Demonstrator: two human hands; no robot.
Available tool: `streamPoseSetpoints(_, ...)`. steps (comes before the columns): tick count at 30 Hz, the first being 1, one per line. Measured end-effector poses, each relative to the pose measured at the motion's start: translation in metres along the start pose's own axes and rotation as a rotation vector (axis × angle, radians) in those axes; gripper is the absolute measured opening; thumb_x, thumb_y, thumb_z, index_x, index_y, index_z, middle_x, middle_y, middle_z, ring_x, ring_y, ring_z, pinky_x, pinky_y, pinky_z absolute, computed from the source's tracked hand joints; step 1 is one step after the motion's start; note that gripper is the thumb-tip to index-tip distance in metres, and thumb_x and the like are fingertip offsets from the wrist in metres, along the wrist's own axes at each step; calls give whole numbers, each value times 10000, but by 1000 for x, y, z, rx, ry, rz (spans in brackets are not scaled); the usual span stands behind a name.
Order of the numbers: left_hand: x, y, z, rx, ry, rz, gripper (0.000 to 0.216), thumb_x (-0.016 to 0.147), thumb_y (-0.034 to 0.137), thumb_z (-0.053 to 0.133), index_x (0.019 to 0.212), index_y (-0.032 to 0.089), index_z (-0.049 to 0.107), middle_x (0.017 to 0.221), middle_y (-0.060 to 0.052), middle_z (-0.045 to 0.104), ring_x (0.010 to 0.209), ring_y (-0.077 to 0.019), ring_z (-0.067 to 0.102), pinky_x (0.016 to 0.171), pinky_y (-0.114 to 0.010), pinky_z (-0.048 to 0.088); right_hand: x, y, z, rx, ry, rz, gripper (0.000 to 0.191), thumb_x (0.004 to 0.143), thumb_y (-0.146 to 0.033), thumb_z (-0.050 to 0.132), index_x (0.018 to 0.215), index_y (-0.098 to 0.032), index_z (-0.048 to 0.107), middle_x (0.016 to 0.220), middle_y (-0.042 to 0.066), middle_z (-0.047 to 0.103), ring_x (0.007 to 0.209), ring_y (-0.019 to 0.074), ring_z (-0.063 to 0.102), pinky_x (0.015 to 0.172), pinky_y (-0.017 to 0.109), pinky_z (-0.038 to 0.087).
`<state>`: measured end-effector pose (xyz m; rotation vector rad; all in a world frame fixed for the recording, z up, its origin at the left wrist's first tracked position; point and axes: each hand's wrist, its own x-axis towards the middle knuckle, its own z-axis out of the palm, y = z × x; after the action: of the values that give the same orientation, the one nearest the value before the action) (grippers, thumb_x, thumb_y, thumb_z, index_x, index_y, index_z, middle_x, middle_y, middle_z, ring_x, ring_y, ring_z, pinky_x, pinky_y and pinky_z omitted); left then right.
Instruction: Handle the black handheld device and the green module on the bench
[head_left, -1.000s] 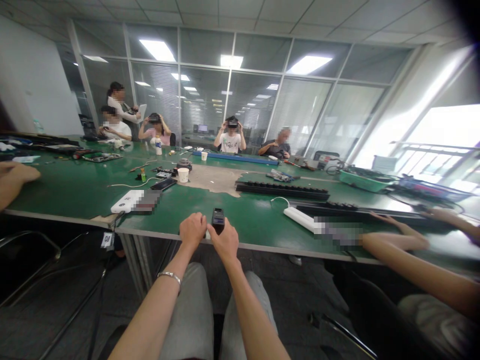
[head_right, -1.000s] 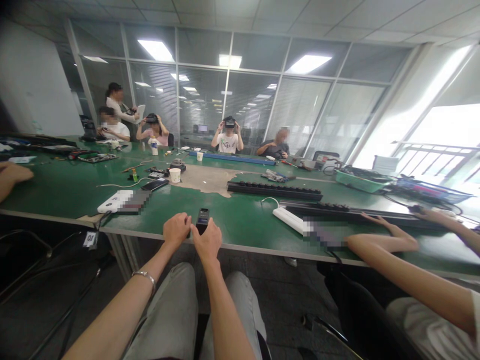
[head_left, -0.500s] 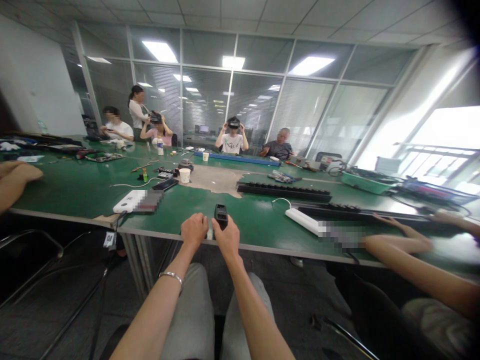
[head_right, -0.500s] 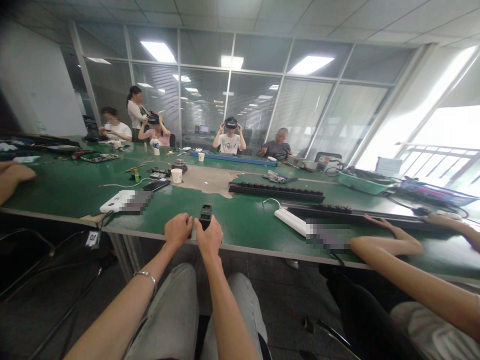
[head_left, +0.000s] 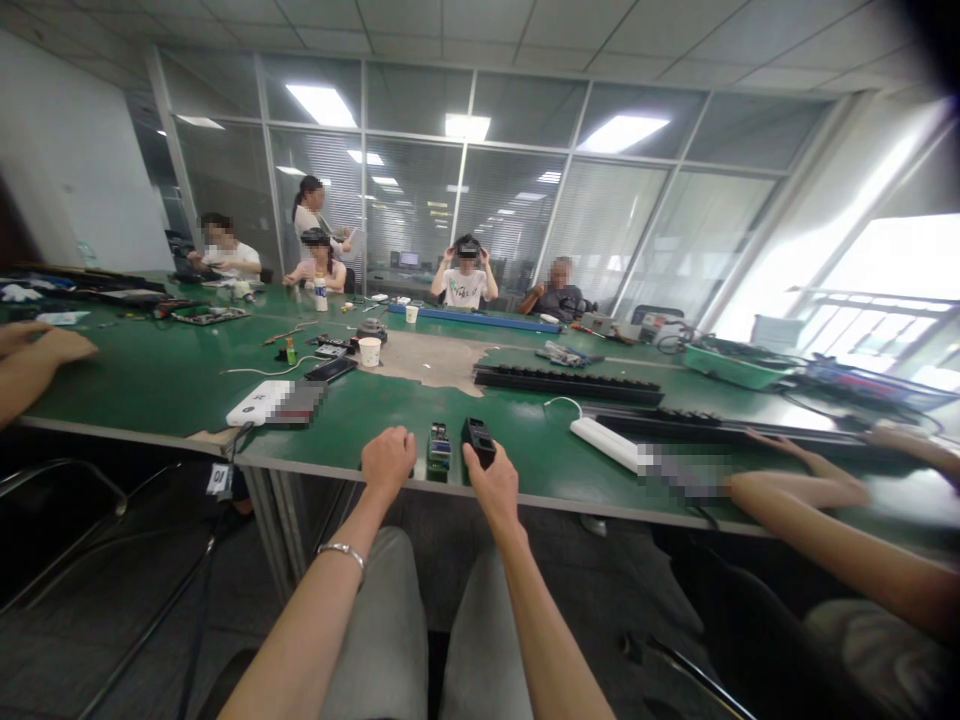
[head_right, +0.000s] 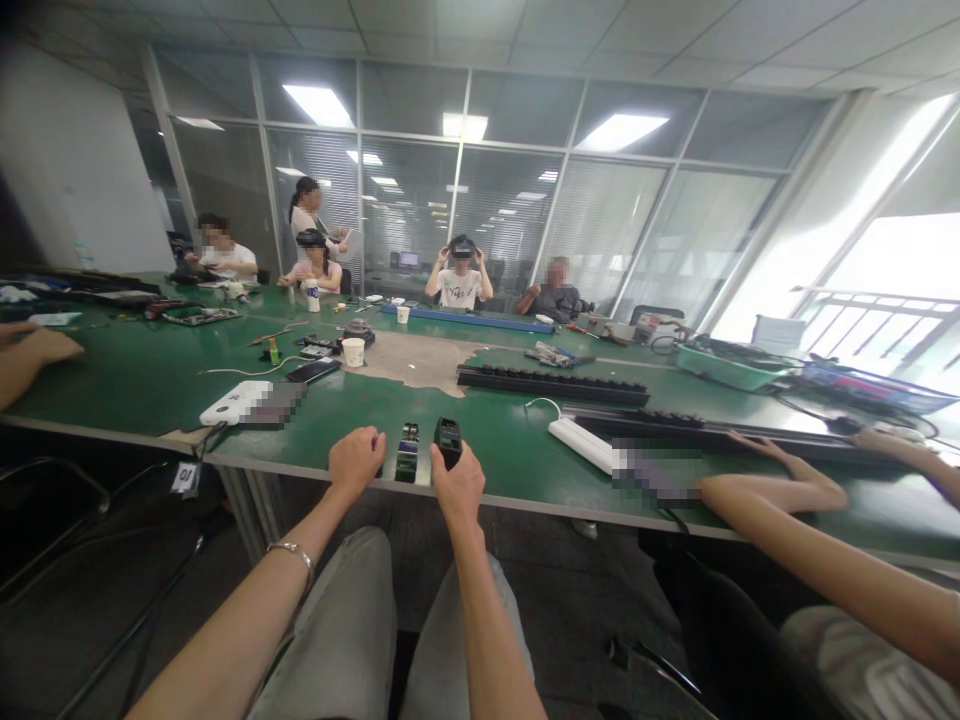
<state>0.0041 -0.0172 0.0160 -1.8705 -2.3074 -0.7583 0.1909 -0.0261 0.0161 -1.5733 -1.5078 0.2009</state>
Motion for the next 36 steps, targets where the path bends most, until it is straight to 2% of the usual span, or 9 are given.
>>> streamPoseSetpoints(5, -1, -1, 2, 4, 10, 29, 439, 959, 458, 285, 911, 211, 644, 952, -90, 654, 859, -192, 604, 718, -271, 373, -4, 16, 12, -125, 2, -99, 497, 869, -512, 505, 1163, -122, 599, 1061, 156, 673, 1013, 271, 619, 872, 352, 429)
streamPoseSetpoints(8, -1, -1, 2, 2, 8, 26, 442, 959, 462, 282, 909, 210, 642, 953, -92, 653, 858, -190, 601, 715, -270, 365, -7, 20, 17, -177, 33, -84, 696, 846, -523, 530, 1325, -21, 472, 1204, 239, 607, 1112, 313, 581, 940, 387, 406)
streamPoseSetpoints(11, 0, -1, 3, 2, 8, 16, 441, 959, 462, 284, 907, 208, 641, 950, -91, 653, 867, -192, 602, 724, -271, 367, -8, 23, 20, -185, 43, -82, 891, 810, -562, 557, 1420, 40, 316, 1273, 275, 556, 1171, 337, 543, 977, 408, 386)
streamPoseSetpoints(15, 0, 0, 2, 6, 3, 0, 432, 958, 460, 294, 912, 207, 642, 949, -88, 656, 878, -193, 609, 744, -272, 381, -10, 24, 21, -150, 46, -95, 980, 779, -623, 560, 1439, 40, 270, 1285, 269, 551, 1183, 341, 530, 985, 417, 379)
streamPoseSetpoints(21, 0, 2, 0, 25, -12, -13, 414, 959, 450, 311, 918, 209, 646, 961, -86, 662, 896, -191, 615, 769, -274, 402, -11, 23, 17, -129, 54, -93, 882, 786, -622, 560, 1379, 9, 391, 1199, 235, 614, 1107, 345, 564, 944, 406, 389)
streamPoseSetpoints(24, 1, 1, 1, 23, -13, -10, 412, 957, 457, 315, 919, 210, 642, 960, -84, 664, 896, -194, 618, 769, -279, 407, -12, 22, 13, -141, 32, -144, 643, 833, -571, 527, 1242, -76, 546, 1112, 184, 654, 1022, 312, 595, 898, 387, 398)
streamPoseSetpoints(27, 1, 0, 0, 17, -12, -16, 404, 954, 459, 326, 922, 207, 639, 955, -85, 664, 898, -200, 622, 770, -286, 411, -13, 19, 9, -127, 2, -174, 467, 860, -511, 505, 1122, -140, 614, 1026, 124, 678, 961, 280, 607, 858, 361, 403)
streamPoseSetpoints(34, 1, -3, 0, -2, -12, -19, 380, 952, 448, 350, 928, 199, 636, 972, -83, 660, 896, -192, 619, 780, -284, 412, -10, -6, -5, 97, -70, 70, 524, 813, -589, 537, 1131, -181, 623, 1009, 97, 692, 949, 262, 632, 784, 319, 439)
streamPoseSetpoints(36, 0, -4, 0, 6, 6, -16, 377, 953, 445, 348, 922, 203, 635, 963, -76, 658, 886, -197, 621, 770, -290, 418, -9, -19, -6, 156, -66, 77, 528, 799, -592, 555, 1130, -186, 627, 1012, 91, 695, 965, 256, 634, 796, 313, 444)
